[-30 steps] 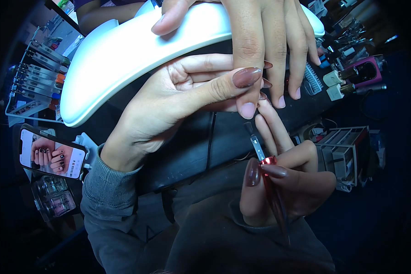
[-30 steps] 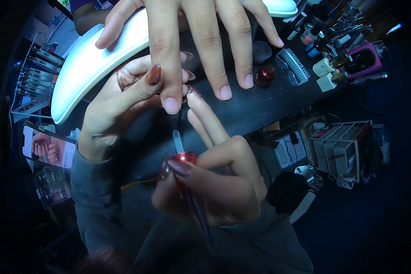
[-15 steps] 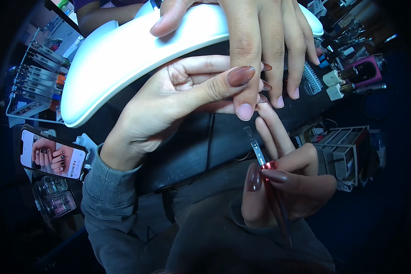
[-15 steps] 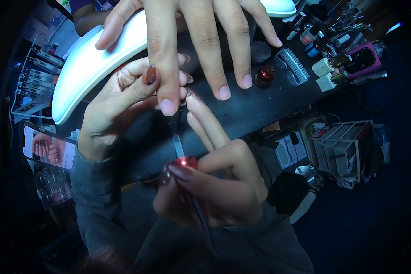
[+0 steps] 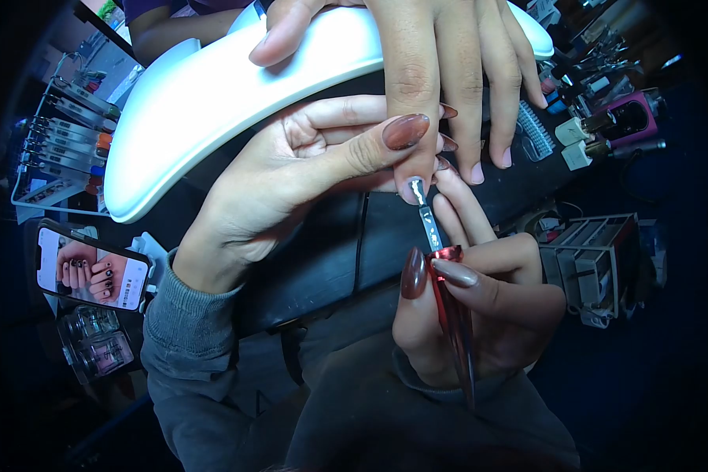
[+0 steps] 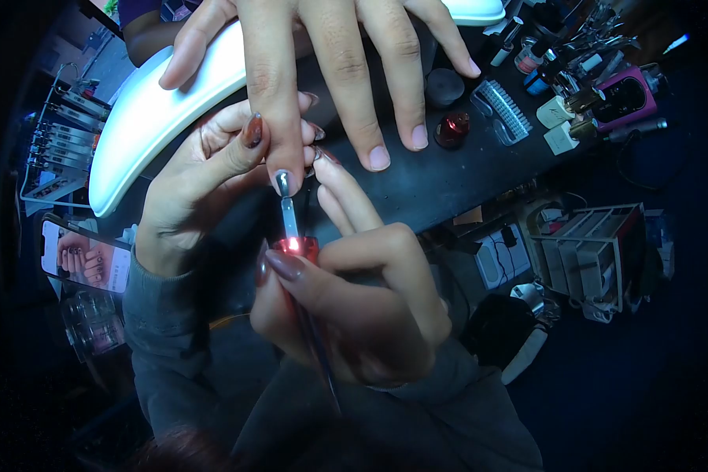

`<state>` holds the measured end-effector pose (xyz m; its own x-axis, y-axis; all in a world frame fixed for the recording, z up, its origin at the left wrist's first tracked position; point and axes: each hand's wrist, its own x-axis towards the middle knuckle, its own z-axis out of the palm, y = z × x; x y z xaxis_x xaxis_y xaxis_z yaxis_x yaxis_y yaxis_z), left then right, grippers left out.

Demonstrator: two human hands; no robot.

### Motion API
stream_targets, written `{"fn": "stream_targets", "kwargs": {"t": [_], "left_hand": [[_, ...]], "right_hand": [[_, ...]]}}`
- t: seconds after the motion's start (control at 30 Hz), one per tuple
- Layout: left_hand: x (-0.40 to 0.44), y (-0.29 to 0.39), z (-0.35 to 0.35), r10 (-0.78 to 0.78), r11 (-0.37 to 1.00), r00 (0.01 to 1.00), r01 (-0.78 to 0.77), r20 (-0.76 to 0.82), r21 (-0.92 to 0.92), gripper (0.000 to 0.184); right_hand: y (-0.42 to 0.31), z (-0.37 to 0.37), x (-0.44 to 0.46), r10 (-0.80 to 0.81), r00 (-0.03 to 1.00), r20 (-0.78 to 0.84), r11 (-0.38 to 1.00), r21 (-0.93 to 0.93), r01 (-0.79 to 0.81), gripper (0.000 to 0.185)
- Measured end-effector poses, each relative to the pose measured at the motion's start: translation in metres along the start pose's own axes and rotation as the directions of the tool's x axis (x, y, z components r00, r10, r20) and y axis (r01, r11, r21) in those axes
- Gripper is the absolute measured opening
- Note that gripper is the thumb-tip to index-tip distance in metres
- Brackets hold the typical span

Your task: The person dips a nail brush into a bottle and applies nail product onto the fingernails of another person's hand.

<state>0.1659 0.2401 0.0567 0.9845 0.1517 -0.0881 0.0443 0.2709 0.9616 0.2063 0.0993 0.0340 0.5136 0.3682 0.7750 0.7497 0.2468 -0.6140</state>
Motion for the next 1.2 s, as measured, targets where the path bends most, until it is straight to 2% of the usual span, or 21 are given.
{"fn": "stream_targets", "kwargs": {"t": [0.07,0.17,0.23,0.33,0.47,0.53,0.67,0.77,0.83,0.97,1.07,1.13,1.17,1.2], "left_hand": [[0.0,-0.001,-0.001,0.003,1.0,1.0,-0.003,0.001,0.006,0.043],[0.0,0.0,-0.001,0.011,1.0,1.0,-0.011,0.007,0.016,0.043],[0.0,0.0,0.0,0.016,1.0,1.0,-0.016,0.011,0.021,0.043],[0.001,0.0,-0.001,0.004,1.0,1.0,-0.005,0.029,0.013,0.043],[0.001,-0.001,-0.002,0.008,1.0,0.999,-0.008,0.041,0.017,0.043],[0.002,-0.001,-0.003,0.013,1.0,0.999,-0.014,0.041,0.022,0.043],[0.001,-0.001,-0.003,0.007,1.0,0.999,-0.007,0.046,0.005,0.043],[0.001,0.001,-0.001,0.001,1.0,0.999,-0.001,0.045,0.006,0.042],[0.001,0.002,-0.001,-0.004,1.0,0.999,0.004,0.043,0.004,0.042],[0.0,0.001,-0.001,-0.005,1.0,0.999,0.005,0.036,-0.005,0.042],[0.0,0.001,0.0,-0.008,1.0,1.0,0.008,0.022,-0.001,0.042],[0.0,0.0,0.0,-0.007,1.0,1.0,0.007,0.014,-0.001,0.043],[0.0,0.0,0.0,-0.002,1.0,1.0,0.003,0.016,-0.01,0.043],[0.0,0.0,0.0,0.003,1.0,1.0,-0.002,0.018,-0.019,0.043]], "right_hand": [[0.001,0.0,0.0,-0.006,1.0,-0.01,1.0,-0.01,0.006,0.02],[0.001,-0.007,0.0,-0.027,0.998,0.065,0.999,-0.029,0.029,0.021],[0.001,-0.011,0.001,-0.029,0.995,0.091,0.996,0.088,0.021,0.022],[-0.003,-0.008,-0.001,0.03,0.999,0.014,0.992,0.126,-0.032,0.022],[-0.001,-0.009,0.001,0.0,0.999,0.052,0.993,0.117,-0.006,0.022],[-0.001,-0.004,0.0,0.033,0.999,0.006,0.995,0.093,-0.033,0.021],[-0.002,-0.008,-0.001,0.04,0.998,0.044,0.997,0.057,-0.042,0.021],[-0.003,-0.012,-0.002,0.046,0.997,0.065,0.989,0.138,-0.054,0.021],[-0.005,-0.015,0.0,0.11,0.989,0.103,0.959,0.25,-0.133,0.023],[-0.008,-0.012,0.0,0.154,0.985,0.072,0.961,0.22,-0.167,0.026],[-0.007,-0.017,0.003,0.148,0.982,0.12,0.965,0.199,-0.169,0.027],[-0.004,-0.028,0.005,0.087,0.954,0.287,0.962,0.224,-0.155,0.027],[-0.005,-0.024,0.003,0.086,0.954,0.286,0.962,0.224,-0.153,0.027],[-0.005,-0.016,-0.001,0.091,0.979,0.18,0.969,0.212,-0.129,0.029]]}}
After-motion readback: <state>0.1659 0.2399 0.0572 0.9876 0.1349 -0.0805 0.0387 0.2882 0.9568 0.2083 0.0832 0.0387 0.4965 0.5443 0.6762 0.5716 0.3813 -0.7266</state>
